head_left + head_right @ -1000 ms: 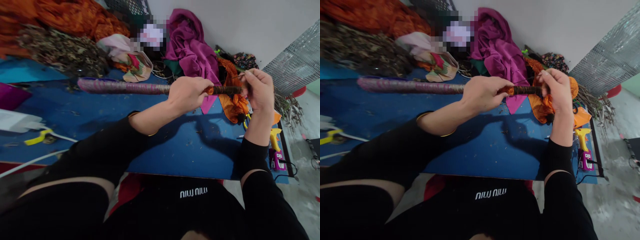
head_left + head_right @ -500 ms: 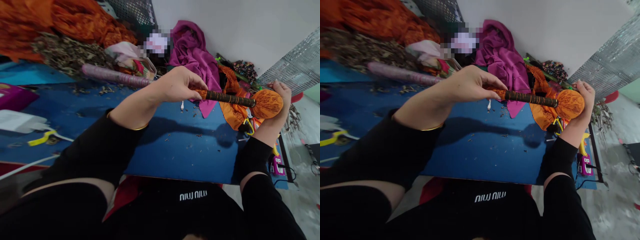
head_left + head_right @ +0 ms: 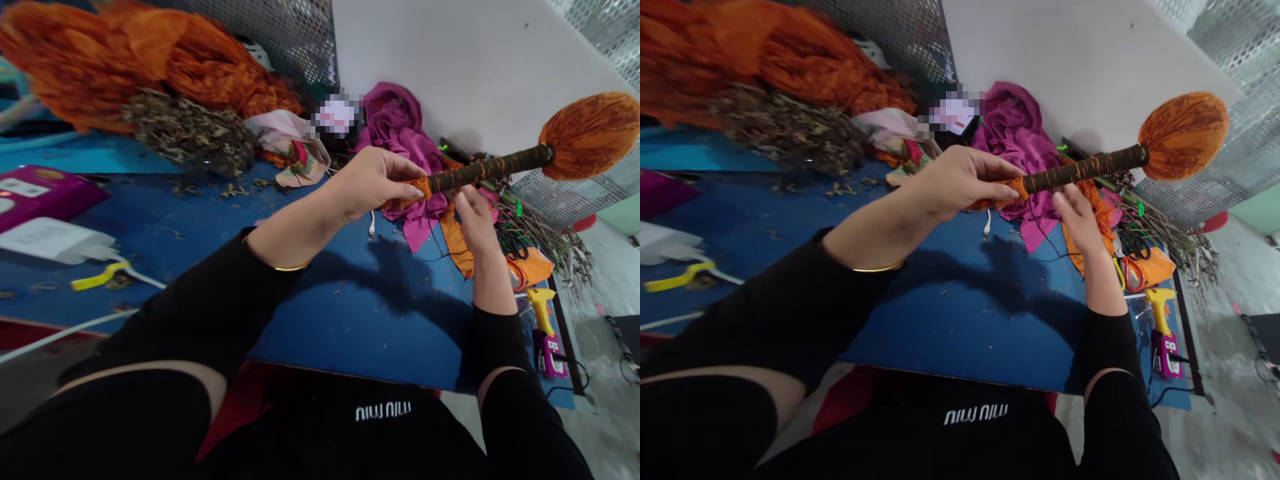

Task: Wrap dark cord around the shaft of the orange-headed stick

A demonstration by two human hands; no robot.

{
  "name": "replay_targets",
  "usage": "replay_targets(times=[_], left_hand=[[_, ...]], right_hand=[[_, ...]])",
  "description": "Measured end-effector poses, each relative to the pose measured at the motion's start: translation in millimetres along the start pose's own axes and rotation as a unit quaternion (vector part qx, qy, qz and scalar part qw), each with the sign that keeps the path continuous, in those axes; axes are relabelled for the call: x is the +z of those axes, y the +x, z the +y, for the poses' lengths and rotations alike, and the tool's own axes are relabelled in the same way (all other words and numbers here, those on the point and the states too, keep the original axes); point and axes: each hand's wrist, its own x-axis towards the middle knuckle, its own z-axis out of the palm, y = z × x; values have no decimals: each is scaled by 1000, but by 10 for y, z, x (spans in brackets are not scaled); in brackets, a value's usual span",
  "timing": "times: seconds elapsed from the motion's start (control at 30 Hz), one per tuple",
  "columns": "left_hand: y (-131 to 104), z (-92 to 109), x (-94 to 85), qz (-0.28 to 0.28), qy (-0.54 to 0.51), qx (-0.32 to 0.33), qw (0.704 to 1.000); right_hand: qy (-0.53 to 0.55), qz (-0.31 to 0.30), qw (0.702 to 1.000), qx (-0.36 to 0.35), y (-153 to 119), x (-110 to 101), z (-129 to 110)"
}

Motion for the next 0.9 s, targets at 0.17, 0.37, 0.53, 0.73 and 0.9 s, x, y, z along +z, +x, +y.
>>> replay_targets(times=[0.17,0.37,0.53,0.73,0.9], left_hand=[[26,40,34,11,-102,-32,994],[73,-20,77,-9,-145,-56,988],[44,-32,169,-68,-132,-73,986],[34,-62,257,-41,-40,-19,998],[43,-142,312,-22,-11,-6,1000]], right_hand=[[36,-6,999,26,-168,359,-259],[29,152,975,-159,-230,403,-365],[188,129,968,-101,-174,498,-309],[154,180,971,-23,-217,497,-397],[101,187,977,-24,-317,559,-518]])
